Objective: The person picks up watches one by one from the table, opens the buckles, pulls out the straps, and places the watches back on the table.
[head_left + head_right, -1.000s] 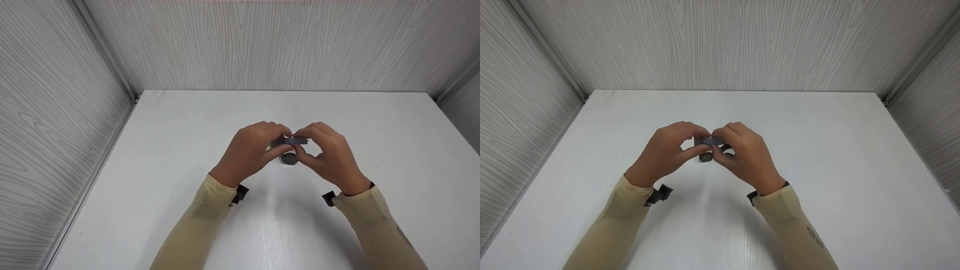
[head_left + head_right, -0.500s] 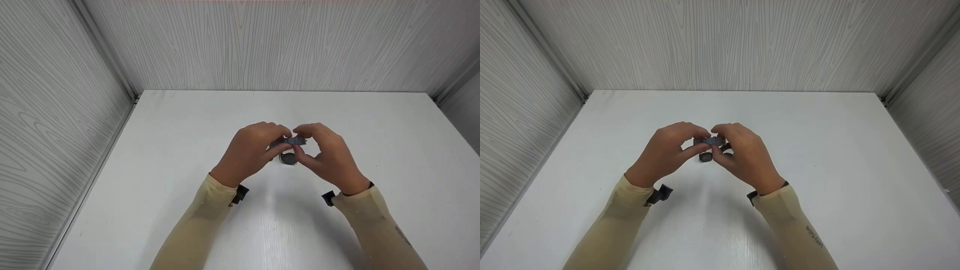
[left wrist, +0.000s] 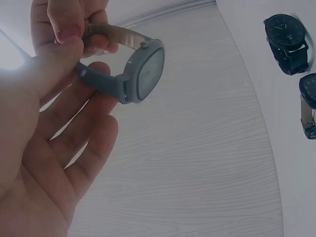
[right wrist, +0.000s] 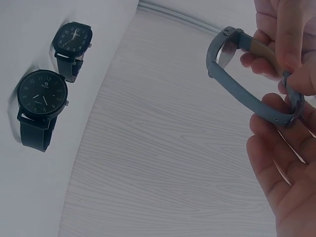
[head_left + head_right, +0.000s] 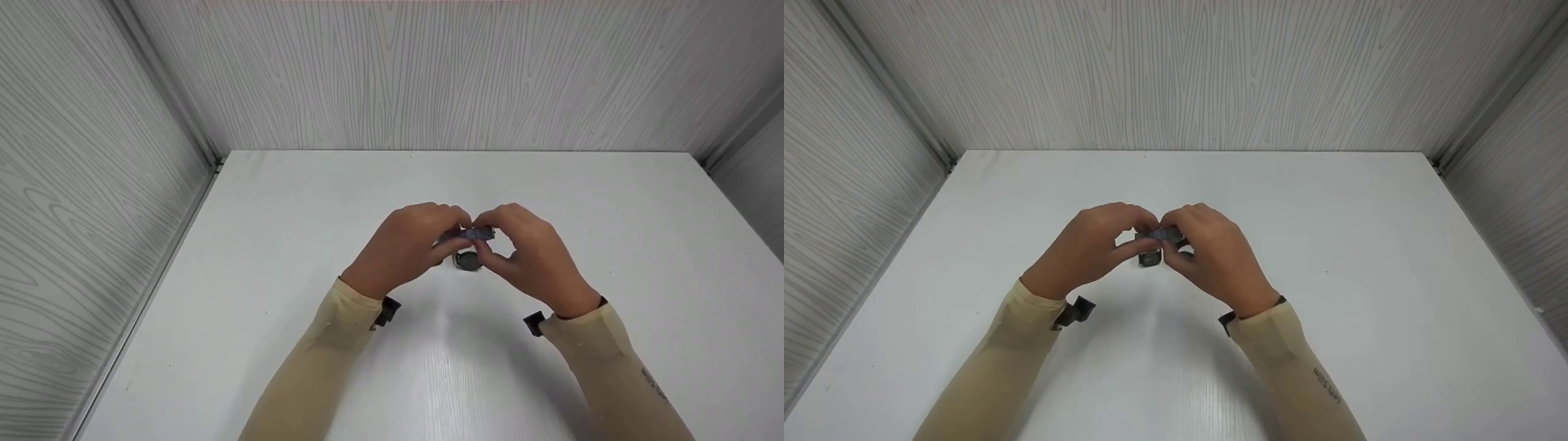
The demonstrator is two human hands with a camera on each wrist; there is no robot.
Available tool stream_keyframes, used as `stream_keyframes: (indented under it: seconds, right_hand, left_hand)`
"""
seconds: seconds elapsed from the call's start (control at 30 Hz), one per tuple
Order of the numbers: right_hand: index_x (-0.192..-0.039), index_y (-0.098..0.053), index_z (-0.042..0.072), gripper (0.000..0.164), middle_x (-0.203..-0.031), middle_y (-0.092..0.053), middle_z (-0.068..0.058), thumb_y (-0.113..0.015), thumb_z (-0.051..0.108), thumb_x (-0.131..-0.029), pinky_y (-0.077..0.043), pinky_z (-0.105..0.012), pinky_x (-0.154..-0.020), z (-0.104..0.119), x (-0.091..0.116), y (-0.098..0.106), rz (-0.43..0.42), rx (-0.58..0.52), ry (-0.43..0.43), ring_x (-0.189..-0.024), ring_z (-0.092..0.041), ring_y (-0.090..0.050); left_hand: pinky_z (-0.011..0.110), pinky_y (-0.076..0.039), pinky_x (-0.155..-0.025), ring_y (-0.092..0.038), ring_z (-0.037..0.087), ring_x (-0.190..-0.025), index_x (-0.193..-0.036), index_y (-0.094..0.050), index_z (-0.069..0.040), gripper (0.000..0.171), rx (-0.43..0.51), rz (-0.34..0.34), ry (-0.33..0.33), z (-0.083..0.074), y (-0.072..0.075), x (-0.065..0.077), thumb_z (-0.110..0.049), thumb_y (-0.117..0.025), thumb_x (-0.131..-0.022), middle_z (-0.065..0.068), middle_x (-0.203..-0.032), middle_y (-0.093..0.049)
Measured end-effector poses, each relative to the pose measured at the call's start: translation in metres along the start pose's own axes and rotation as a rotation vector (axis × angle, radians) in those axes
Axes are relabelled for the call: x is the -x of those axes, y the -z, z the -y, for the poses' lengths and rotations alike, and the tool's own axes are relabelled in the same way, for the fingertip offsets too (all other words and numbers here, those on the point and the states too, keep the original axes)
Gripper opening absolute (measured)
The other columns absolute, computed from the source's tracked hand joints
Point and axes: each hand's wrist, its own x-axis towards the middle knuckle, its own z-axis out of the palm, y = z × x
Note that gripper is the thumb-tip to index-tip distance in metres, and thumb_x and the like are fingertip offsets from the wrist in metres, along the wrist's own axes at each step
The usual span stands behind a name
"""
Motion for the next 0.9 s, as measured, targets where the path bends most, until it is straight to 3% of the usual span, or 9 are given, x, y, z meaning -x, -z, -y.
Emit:
stream_keyframes:
  seconds: [0.23,0.43,0.67,0.9]
  right_hand:
    - [-0.106,-0.066,0.01,0.024,-0.097,-0.067,-0.001,-0.077,0.0,-0.087,-0.052,-0.03,-0.081,-0.0026,0.0012,-0.003,0.039,0.012,-0.007,-0.092,-0.013,-0.06]
    - [-0.105,-0.067,0.011,0.021,-0.096,-0.066,0.002,-0.076,0.0,-0.089,-0.048,-0.026,-0.083,-0.0019,-0.0003,-0.0033,0.032,-0.072,-0.024,-0.092,-0.012,-0.058]
    - [-0.105,-0.063,0.007,0.024,-0.097,-0.065,-0.001,-0.071,-0.006,-0.087,-0.047,-0.026,-0.083,-0.0054,0.0009,-0.0031,0.025,-0.228,-0.066,-0.09,-0.012,-0.058]
    - [-0.104,-0.063,0.008,0.021,-0.096,-0.064,0.002,-0.071,-0.004,-0.088,-0.047,-0.027,-0.083,-0.0058,-0.0006,-0.0012,0.061,-0.245,-0.058,-0.09,-0.012,-0.057]
  left_hand:
    - [0.023,-0.051,-0.072,-0.064,0.008,-0.078,-0.103,-0.072,-0.011,0.011,0.034,0.026,-0.024,0.004,0.0001,0.0008,-0.019,-0.075,-0.096,-0.004,-0.088,-0.071]
    - [0.024,-0.049,-0.069,-0.063,0.01,-0.076,-0.101,-0.071,-0.011,0.012,-0.01,0.0,-0.004,0.0025,0.0012,0.0026,-0.021,-0.076,-0.095,-0.005,-0.085,-0.07]
    - [0.023,-0.049,-0.067,-0.061,0.009,-0.074,-0.1,-0.071,-0.013,0.007,0.014,-0.007,0.012,-0.0014,-0.0009,0.0017,-0.018,-0.07,-0.096,-0.004,-0.084,-0.069]
    - [0.024,-0.047,-0.066,-0.059,0.012,-0.071,-0.1,-0.071,-0.014,0.006,0.024,-0.003,0.014,-0.002,-0.0027,0.0027,-0.017,-0.07,-0.094,-0.005,-0.081,-0.067]
